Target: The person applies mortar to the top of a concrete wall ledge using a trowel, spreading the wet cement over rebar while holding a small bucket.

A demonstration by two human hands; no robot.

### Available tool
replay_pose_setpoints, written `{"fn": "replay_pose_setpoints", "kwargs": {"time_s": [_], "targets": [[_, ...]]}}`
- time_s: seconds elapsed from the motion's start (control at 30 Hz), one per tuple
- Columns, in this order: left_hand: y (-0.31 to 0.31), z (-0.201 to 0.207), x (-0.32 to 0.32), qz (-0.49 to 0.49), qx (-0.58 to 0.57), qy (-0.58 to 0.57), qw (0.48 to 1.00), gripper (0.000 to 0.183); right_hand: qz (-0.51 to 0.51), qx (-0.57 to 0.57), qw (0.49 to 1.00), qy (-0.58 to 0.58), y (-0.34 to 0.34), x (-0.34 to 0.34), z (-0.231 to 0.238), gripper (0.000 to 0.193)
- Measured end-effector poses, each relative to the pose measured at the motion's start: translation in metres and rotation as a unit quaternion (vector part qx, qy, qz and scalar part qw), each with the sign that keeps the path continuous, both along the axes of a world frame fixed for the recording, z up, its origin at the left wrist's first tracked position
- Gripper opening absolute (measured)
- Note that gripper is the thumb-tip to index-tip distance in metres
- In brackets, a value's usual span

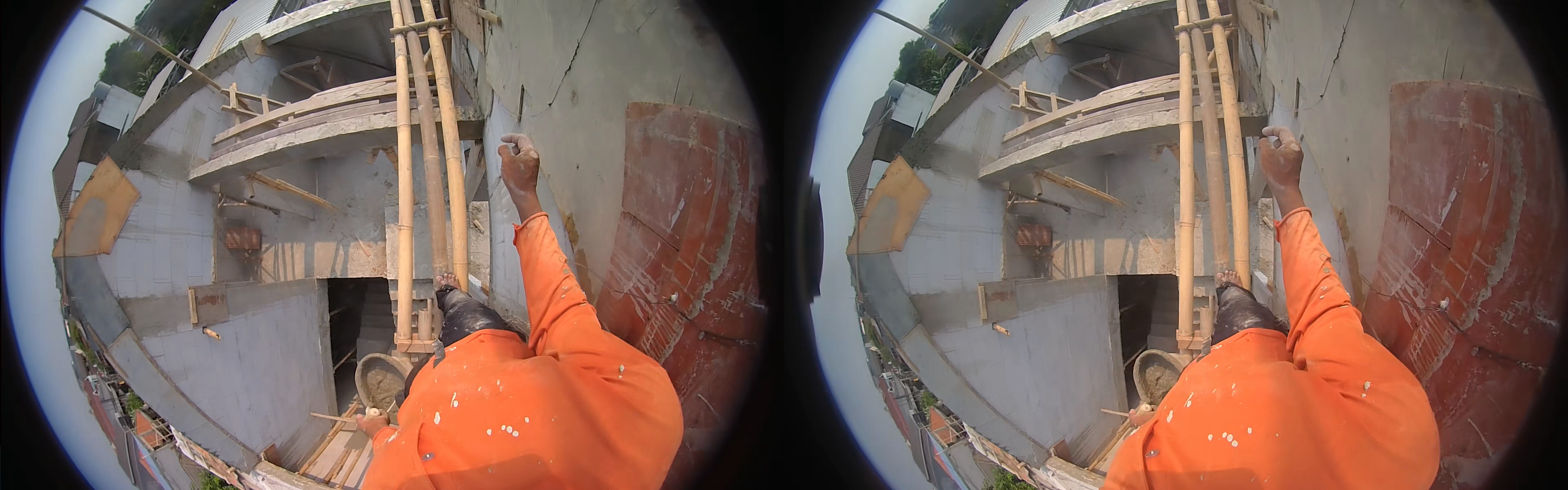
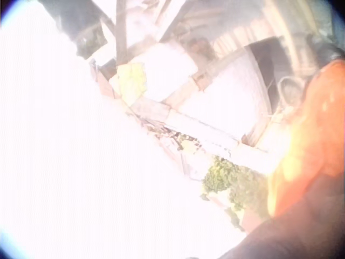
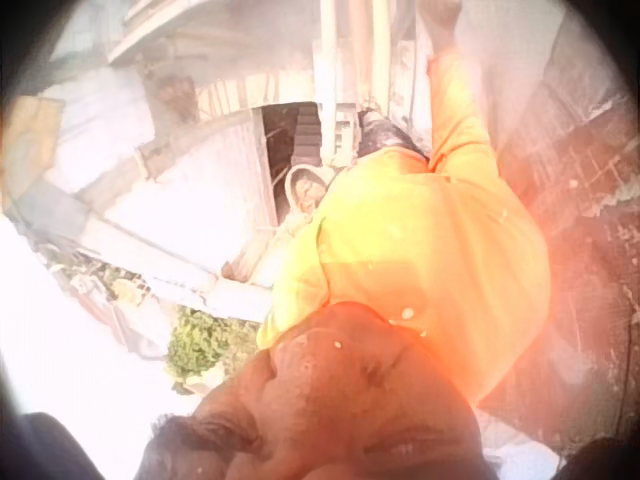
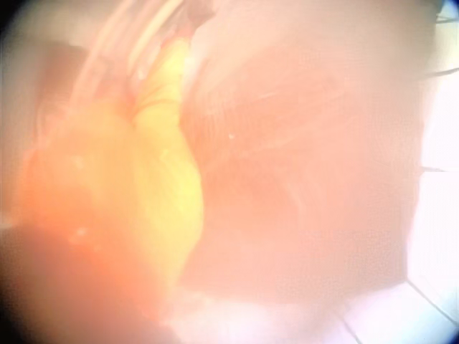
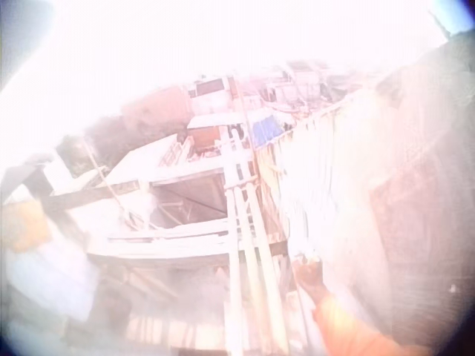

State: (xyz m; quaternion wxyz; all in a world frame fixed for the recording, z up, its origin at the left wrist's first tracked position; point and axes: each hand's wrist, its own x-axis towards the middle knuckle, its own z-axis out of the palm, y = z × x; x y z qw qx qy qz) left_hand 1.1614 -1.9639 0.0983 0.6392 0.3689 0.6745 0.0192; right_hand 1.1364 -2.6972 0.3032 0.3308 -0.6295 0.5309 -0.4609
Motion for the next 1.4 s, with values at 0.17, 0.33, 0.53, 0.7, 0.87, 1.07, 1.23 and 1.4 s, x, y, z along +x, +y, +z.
{"fn": "replay_pose_setpoints", "kwargs": {"time_s": [0.17, 0.33, 0.53, 0.7, 0.87, 1.07, 1.23, 1.4], "targets": [[-0.057, 0.004, 0.012, 0.037, 0.0, 0.028, 0.999, 0.032, -0.002, -0.029, 0.999, -0.034, -0.108, 0.019, 0.027, 0.018], [-0.128, -0.021, 0.037, 0.009, -0.053, 0.038, 0.998, 0.032, -0.013, -0.007, 1.0, -0.025, -0.179, 0.024, 0.049, 0.021], [-0.223, -0.04, 0.098, -0.082, -0.121, 0.05, 0.988, 0.035, -0.027, 0.003, 0.998, 0.062, -0.251, 0.016, 0.012, 0.022], [-0.344, -0.038, 0.145, -0.14, -0.1, 0.03, 0.985, 0.032, 0.005, 0.096, 0.992, 0.085, -0.293, 0.037, -0.012, 0.022], [-0.434, -0.023, 0.187, -0.158, -0.088, 0.015, 0.983, 0.03, 0.053, 0.104, 0.986, 0.115, -0.35, 0.063, 0.0, 0.024], [-0.544, 0.043, 0.248, -0.245, -0.098, -0.032, 0.964, 0.025, 0.056, 0.148, 0.981, 0.115, -0.388, 0.085, 0.024, 0.025], [-0.621, 0.041, 0.308, -0.303, -0.08, -0.047, 0.948, 0.021, 0.05, 0.143, 0.978, 0.145, -0.42, 0.092, 0.017, 0.025], [-0.694, 0.046, 0.365, -0.323, -0.126, 0.018, 0.938, 0.016, 0.033, 0.185, 0.97, 0.154, -0.446, 0.104, -0.006, 0.024]]}}
